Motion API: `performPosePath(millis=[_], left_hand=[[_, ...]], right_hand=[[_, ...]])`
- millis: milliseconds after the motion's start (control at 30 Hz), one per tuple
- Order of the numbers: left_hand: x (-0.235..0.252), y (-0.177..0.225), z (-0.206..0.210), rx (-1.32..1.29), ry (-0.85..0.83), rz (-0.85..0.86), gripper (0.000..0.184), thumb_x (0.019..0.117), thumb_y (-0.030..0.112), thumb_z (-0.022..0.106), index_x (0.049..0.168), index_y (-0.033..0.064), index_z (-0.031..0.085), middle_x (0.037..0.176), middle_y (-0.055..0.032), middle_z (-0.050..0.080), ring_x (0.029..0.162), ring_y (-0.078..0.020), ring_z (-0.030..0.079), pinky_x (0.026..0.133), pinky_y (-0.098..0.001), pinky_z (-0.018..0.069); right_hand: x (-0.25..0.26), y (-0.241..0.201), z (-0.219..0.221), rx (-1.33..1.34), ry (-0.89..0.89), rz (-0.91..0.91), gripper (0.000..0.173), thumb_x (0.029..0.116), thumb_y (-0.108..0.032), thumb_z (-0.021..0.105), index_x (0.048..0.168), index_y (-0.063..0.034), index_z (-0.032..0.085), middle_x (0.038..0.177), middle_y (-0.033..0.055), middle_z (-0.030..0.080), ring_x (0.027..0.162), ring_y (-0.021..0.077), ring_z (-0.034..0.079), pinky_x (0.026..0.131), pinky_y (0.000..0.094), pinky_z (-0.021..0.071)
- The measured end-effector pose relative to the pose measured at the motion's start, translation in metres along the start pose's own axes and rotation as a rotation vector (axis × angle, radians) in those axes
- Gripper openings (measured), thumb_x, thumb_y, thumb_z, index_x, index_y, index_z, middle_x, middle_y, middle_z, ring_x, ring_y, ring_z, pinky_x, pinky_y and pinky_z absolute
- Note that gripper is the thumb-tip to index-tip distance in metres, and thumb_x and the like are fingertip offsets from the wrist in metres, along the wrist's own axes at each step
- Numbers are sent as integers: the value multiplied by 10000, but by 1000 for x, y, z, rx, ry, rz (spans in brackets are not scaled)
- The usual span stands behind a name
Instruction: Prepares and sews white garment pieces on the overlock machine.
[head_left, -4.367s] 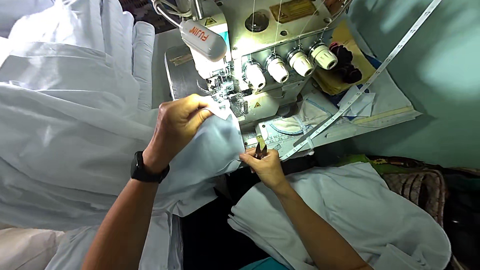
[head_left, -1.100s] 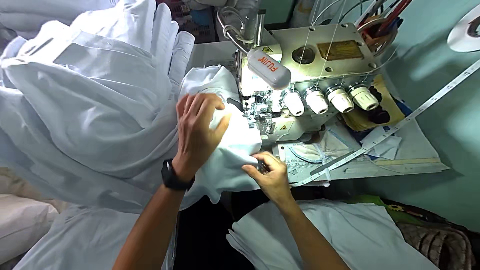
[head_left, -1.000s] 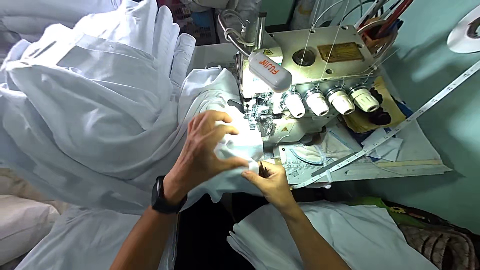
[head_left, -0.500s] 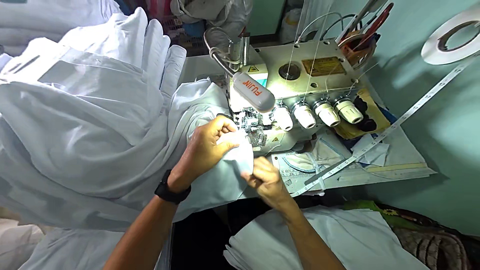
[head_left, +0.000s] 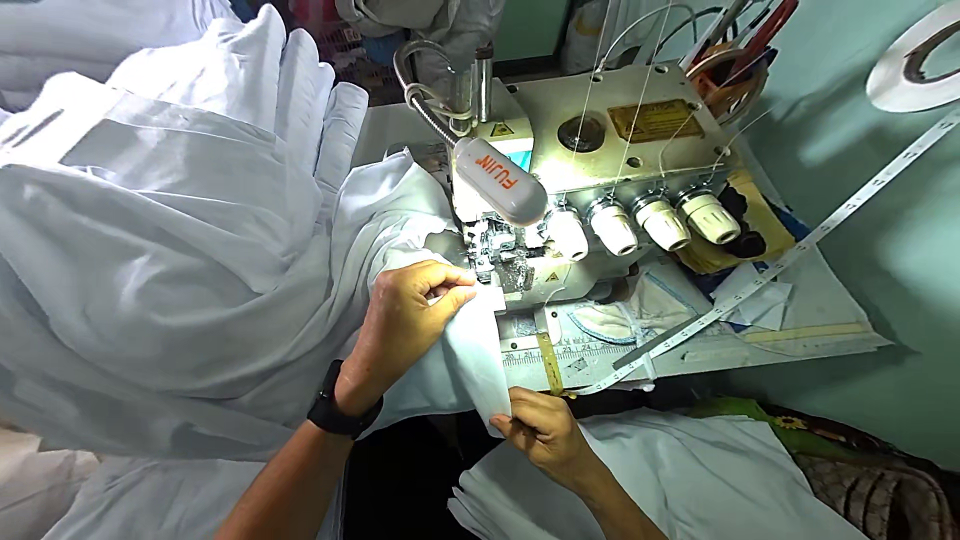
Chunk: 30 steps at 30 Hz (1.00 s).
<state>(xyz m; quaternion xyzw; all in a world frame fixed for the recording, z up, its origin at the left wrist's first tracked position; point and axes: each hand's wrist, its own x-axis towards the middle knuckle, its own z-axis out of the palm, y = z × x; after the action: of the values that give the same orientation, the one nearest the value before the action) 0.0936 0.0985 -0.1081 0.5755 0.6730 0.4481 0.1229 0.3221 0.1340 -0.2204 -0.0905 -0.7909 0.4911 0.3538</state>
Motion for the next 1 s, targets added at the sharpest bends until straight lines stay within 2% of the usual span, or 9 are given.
performPosePath(millis=[167, 267, 333, 433, 567, 667, 833, 967, 1000], left_hand=[[1, 4, 7, 58, 90, -8, 56, 867, 59, 737, 909, 26, 756, 771, 5, 676, 615, 57, 528, 563, -85, 427], [-1, 6, 11, 138, 123, 22, 40, 856, 54, 733, 881, 33, 754, 811, -17, 692, 671, 17, 576, 599, -117, 455], [-7, 7, 14, 298, 90, 113, 102, 903, 76, 685, 920, 41, 779, 931, -70, 714, 851, -117, 671, 755, -237, 545], [-31, 20, 32, 658, 86, 201, 230, 991, 139, 574, 1026, 58, 787, 1011, -120, 747, 965, -294, 710, 886, -486, 530], [-44, 16, 51, 734, 146, 160, 311, 1017, 153, 507, 1166, 83, 770, 1206, -92, 748, 1191, -322, 681, 1037, -573, 469], [-34, 8, 40, 568, 88, 131, 330, 1033, 149, 464, 1178, 38, 739, 1319, -123, 693, 1297, -327, 616, 1087, -612, 418], [-11, -3, 10, 425, -80, 126, 331, 1024, 136, 444, 1156, -27, 700, 1284, -159, 699, 1307, -321, 608, 1107, -563, 424], [20, -17, -7, 314, -106, 57, 251, 1028, 97, 460, 1117, -39, 651, 1059, -224, 677, 1012, -405, 652, 862, -546, 514], [24, -22, -9, 286, -69, 34, 260, 1032, 106, 468, 1132, -51, 649, 1092, -241, 683, 1040, -405, 660, 894, -549, 518]], right_hand=[[1, -5, 0, 225, 65, 138, 365, 934, -132, 718, 642, 24, 564, 626, 31, 564, 602, -54, 495, 572, 70, 400], [2, -12, 2, 371, 91, 325, 383, 896, -140, 742, 582, -44, 546, 577, -72, 503, 567, -100, 436, 529, 68, 339], [3, -20, 4, 498, 141, 497, 312, 844, -116, 777, 583, -108, 607, 570, -127, 533, 540, -111, 465, 512, 73, 378], [1, -33, 4, 625, 180, 691, 243, 778, -21, 795, 659, -159, 633, 583, -109, 620, 514, -45, 578, 510, 140, 511], [5, -36, 8, 437, 208, 578, 200, 794, -41, 767, 860, -136, 604, 670, -132, 565, 555, -79, 527, 526, 99, 466], [13, -42, 12, 321, 221, 435, 181, 797, -37, 751, 875, -95, 598, 693, -121, 558, 591, -117, 483, 549, 53, 408], [28, -41, 20, 289, 262, 428, 189, 804, -49, 755, 838, -91, 574, 676, -112, 536, 567, -97, 480, 535, 73, 421], [56, -36, 26, 349, 391, 432, 212, 787, 11, 741, 837, -85, 559, 688, -92, 563, 546, -44, 524, 515, 131, 478], [60, -38, 26, 382, 413, 433, 213, 793, 34, 727, 860, -86, 564, 695, -91, 587, 551, -33, 555, 520, 142, 505]])
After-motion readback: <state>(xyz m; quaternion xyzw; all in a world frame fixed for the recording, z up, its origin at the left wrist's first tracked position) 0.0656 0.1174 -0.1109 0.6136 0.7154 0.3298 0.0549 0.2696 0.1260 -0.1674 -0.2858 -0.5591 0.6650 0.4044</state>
